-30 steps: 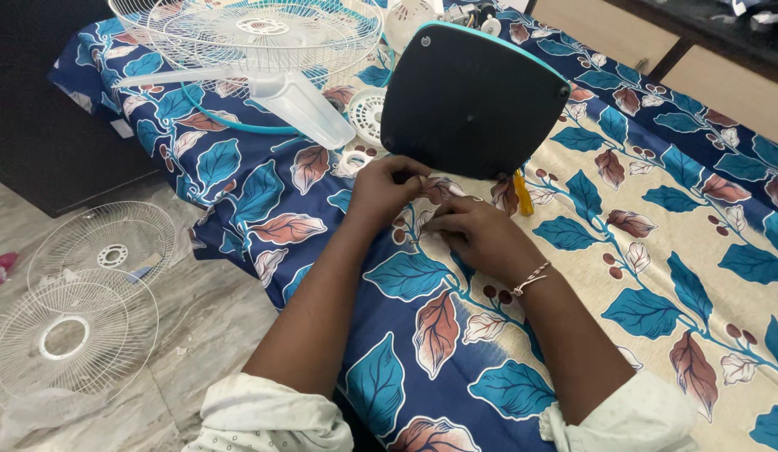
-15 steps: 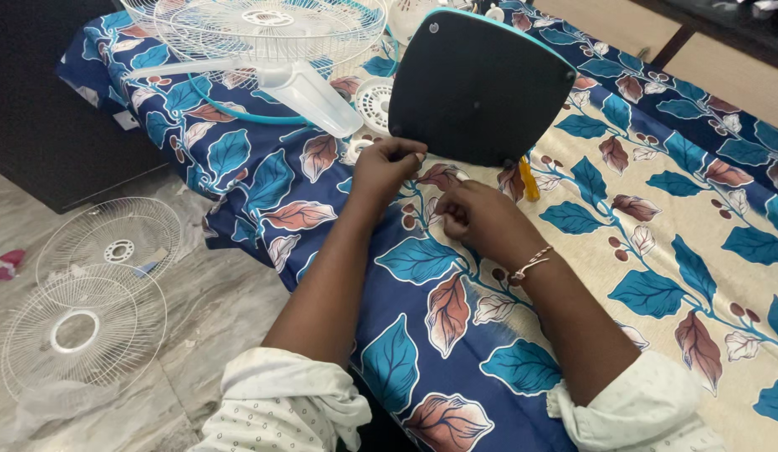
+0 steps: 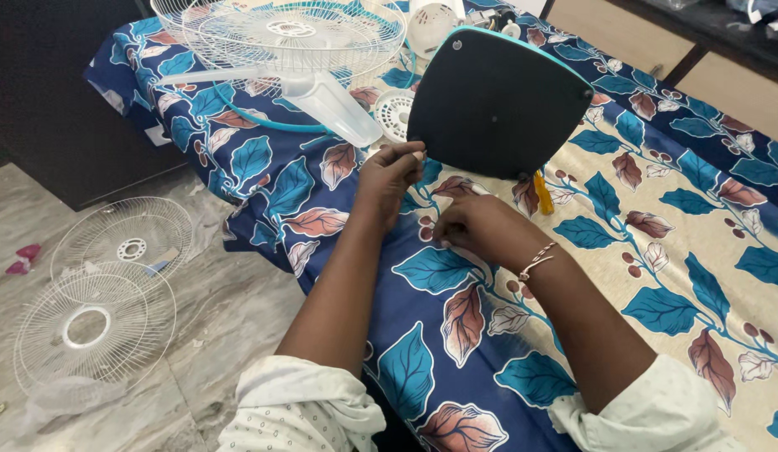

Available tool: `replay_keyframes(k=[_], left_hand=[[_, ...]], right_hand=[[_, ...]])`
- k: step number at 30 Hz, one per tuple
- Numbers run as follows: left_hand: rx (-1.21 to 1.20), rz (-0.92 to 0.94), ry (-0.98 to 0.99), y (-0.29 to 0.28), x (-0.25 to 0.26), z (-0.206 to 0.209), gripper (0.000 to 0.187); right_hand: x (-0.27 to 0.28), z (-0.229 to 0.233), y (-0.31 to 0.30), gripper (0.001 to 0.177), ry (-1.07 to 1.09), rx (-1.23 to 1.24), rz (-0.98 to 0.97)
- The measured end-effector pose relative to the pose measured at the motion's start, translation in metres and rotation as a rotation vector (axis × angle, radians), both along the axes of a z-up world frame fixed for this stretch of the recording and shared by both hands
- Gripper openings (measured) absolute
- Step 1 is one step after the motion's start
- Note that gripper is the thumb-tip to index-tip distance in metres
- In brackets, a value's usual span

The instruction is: The person uses a yellow screwdriver to remove screws from the back cover of a teal electric fan. They detach the cover, then handle the fan motor and a white plastic fan hub, aligning the hub with the motor shaft.

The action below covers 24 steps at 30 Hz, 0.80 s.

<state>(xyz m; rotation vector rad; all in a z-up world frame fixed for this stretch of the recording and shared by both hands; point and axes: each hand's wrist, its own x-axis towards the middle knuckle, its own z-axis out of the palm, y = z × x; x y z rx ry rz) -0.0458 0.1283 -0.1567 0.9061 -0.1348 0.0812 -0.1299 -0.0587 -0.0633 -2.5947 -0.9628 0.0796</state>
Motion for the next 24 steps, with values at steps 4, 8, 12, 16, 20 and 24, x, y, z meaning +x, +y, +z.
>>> replay_keyframes(k=[4,8,12,16,20,24], left_hand=[[-0.160,-0.090,0.063,0.006,0.000,0.001,0.026],[-0.222,-0.212,0.106,0.007,0.006,-0.003,0.027],[-0.257,-0.288,0.195,0.007,0.016,-0.009,0.028],[-0.384,-0.369,0.119,0.006,0.022,-0.013,0.039],[-0.409,-0.365,0.208,0.006,0.020,-0.019,0.038],[-0.433,-0.294,0.267,0.004,0.022,-0.020,0.035]], right_hand=[[0.009,0.006,0.004,0.017,0.113,-0.117,-0.111],[0.019,0.010,0.005,0.017,0.108,0.111,-0.205],[0.032,0.014,0.016,0.020,0.069,0.431,-0.218],[0.041,0.011,0.042,0.016,-0.148,0.398,-0.120],[0.042,0.011,0.060,0.015,-0.259,0.332,-0.057],[0.040,0.022,0.067,0.018,-0.211,0.315,-0.061]])
